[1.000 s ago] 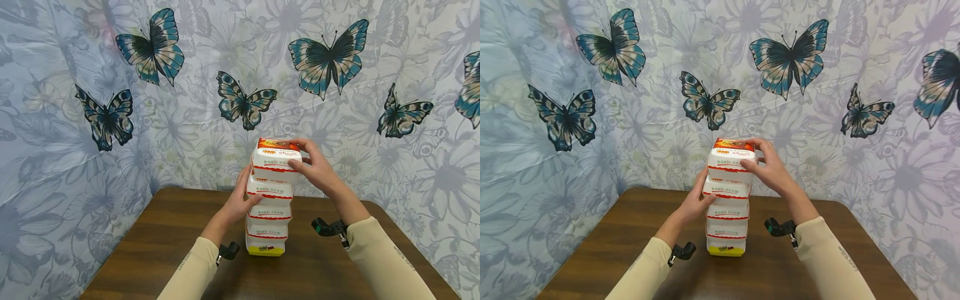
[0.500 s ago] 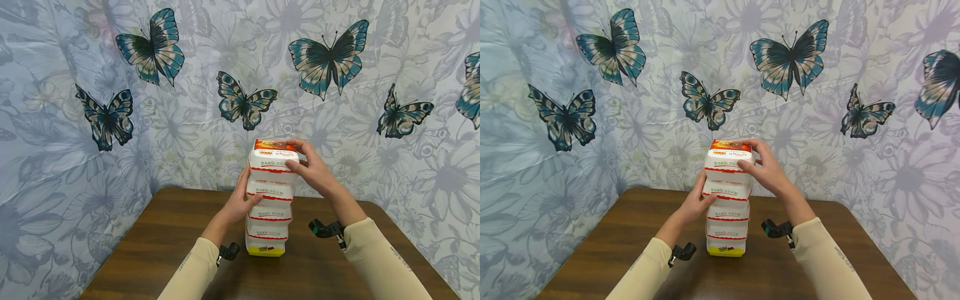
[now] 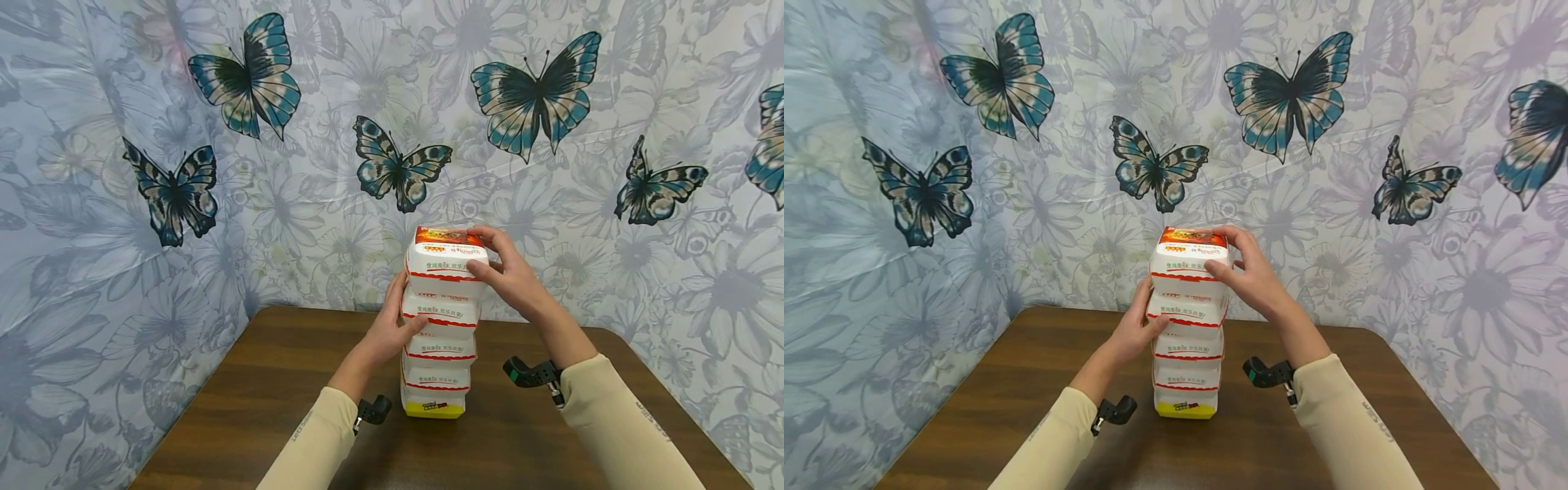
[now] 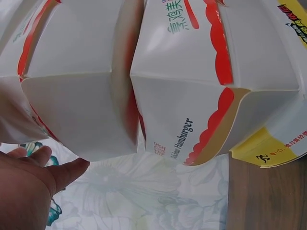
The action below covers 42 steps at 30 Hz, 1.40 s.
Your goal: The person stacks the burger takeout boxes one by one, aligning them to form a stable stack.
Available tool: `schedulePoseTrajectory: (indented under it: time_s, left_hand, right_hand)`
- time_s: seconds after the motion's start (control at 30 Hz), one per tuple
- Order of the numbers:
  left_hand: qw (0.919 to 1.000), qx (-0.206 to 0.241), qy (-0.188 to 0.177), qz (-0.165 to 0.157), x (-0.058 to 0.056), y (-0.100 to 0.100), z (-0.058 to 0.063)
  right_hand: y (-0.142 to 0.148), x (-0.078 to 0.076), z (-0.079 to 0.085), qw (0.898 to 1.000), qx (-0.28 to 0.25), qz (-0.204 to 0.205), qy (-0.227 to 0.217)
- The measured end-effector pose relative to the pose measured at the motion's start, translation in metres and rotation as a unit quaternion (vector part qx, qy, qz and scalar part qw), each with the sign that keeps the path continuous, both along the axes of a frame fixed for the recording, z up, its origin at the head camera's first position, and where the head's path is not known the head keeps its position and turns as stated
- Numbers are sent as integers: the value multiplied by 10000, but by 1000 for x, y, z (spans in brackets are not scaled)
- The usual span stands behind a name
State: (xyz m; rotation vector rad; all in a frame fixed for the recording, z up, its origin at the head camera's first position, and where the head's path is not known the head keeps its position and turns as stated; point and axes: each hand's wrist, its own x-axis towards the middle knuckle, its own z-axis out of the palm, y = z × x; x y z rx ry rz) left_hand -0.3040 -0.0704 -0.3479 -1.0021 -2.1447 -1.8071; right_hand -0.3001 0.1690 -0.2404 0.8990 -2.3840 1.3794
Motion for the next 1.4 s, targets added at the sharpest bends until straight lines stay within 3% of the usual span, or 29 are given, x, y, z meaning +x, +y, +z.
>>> schedulePoseTrajectory:
  time_s: [0.37,0.63,1.2,1.4]
  left_hand:
    - [9992,185,-227,-287,1,-2,6]
    - [9965,366,-493,-568,20,-4,26]
    - [9948,625,-502,-627,14,-3,27]
    - [9954,625,-550,-479,14,-3,27]
  right_hand:
    - [1,-3,-1,10000,-40,73,0]
    - [2,-5,-4,10000,-16,-1,-73]
    - [4,-10,-11,9998,-121,140,-117]
    - [6,-13,-15,9996,-169,209,-88]
